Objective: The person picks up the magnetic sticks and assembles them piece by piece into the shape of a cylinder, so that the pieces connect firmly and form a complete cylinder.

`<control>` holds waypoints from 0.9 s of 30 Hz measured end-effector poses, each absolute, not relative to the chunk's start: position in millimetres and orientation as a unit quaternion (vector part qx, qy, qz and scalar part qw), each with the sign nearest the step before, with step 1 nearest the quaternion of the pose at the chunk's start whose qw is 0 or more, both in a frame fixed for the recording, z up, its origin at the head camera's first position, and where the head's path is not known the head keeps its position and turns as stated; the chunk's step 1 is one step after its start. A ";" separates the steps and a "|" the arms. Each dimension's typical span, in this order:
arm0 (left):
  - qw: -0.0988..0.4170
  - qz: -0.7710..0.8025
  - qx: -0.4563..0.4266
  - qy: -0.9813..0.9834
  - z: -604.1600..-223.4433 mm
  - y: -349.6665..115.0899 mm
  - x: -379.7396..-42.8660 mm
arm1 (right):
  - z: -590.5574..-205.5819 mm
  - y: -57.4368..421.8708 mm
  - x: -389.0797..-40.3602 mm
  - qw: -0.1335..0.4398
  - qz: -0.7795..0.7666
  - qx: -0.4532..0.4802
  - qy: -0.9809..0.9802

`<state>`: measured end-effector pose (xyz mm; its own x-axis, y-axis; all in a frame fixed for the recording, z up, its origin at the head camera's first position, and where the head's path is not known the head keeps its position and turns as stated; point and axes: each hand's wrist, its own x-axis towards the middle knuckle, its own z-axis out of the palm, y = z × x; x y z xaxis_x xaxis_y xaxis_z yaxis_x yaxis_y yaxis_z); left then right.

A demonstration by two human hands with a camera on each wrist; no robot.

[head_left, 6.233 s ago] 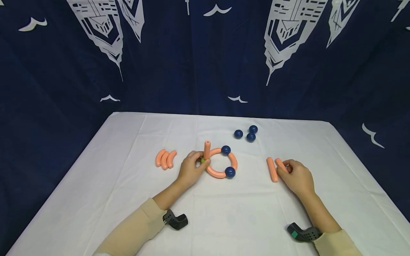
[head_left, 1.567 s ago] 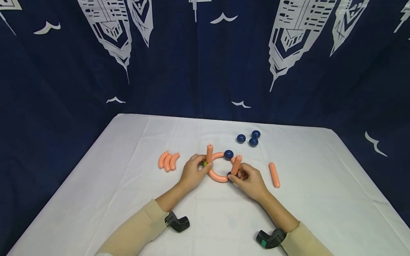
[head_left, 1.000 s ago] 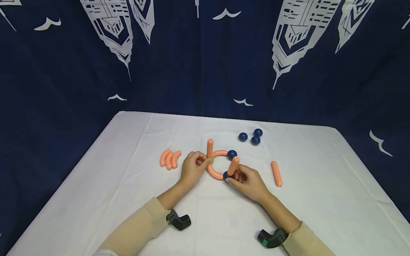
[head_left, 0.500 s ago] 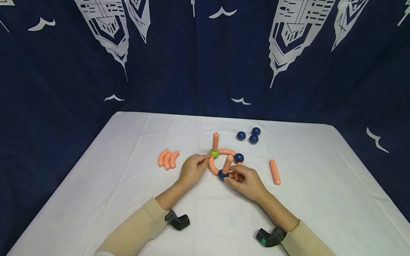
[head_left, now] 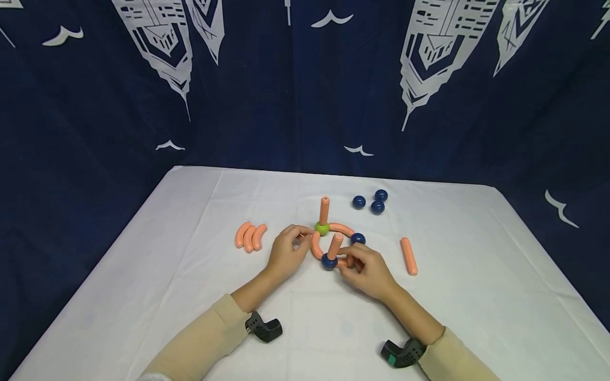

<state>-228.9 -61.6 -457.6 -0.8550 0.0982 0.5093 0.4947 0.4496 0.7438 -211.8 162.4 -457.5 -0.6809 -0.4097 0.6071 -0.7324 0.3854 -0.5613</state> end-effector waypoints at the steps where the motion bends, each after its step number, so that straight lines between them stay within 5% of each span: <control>1: 0.207 -0.492 -0.190 -0.824 -457.7 -61.3 -228.5 | -458.3 162.7 -212.6 0.199 0.432 0.350 -0.807; 7: 0.215 -0.457 -0.278 -0.817 -457.5 -60.2 -225.1 | -460.1 164.4 -216.8 0.282 0.432 0.303 -0.801; 13: 0.156 -0.420 -0.343 -0.826 -454.7 -57.5 -219.6 | -459.9 166.4 -219.7 0.325 0.414 0.211 -0.824; 27: 0.167 -0.393 -0.345 -0.836 -455.1 -49.0 -216.7 | -459.6 168.5 -220.1 0.222 0.396 0.160 -0.876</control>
